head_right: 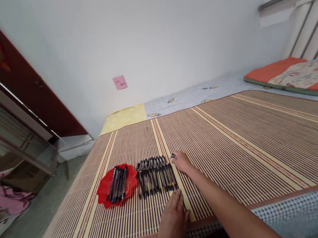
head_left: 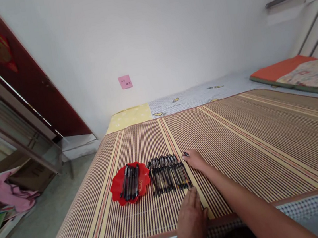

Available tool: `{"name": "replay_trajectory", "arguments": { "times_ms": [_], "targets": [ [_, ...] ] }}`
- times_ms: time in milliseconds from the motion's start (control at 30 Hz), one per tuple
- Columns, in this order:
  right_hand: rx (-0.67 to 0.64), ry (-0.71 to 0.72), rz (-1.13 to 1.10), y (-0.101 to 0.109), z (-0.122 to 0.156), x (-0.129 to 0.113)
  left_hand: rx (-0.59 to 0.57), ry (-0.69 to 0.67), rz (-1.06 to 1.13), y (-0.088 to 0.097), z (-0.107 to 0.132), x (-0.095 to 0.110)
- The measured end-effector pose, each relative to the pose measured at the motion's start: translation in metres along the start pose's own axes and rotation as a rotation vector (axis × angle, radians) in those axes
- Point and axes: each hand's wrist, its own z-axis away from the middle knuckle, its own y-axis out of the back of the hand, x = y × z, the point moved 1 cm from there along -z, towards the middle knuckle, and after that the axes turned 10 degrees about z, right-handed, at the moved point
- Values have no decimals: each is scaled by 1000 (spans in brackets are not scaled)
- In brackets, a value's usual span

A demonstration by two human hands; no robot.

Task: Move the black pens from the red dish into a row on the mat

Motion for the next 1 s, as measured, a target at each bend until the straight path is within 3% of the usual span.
{"name": "replay_trajectory", "arguments": {
  "times_ms": [233, 400, 600, 1000],
  "targets": [
    [-55, 22, 40, 0, -6, -1, 60, -37, -28, -7, 1, -4],
    [-69, 24, 49, 2, -6, -2, 109, -140, -128, -4, -3, -5],
    [-90, 34, 77, 2, -7, -5, -22, -327, -292, -1, -4, -6],
    [-196, 15, 121, 3, -12, -5, -9, -312, -296, -3, -4, -7]
  ]
}}
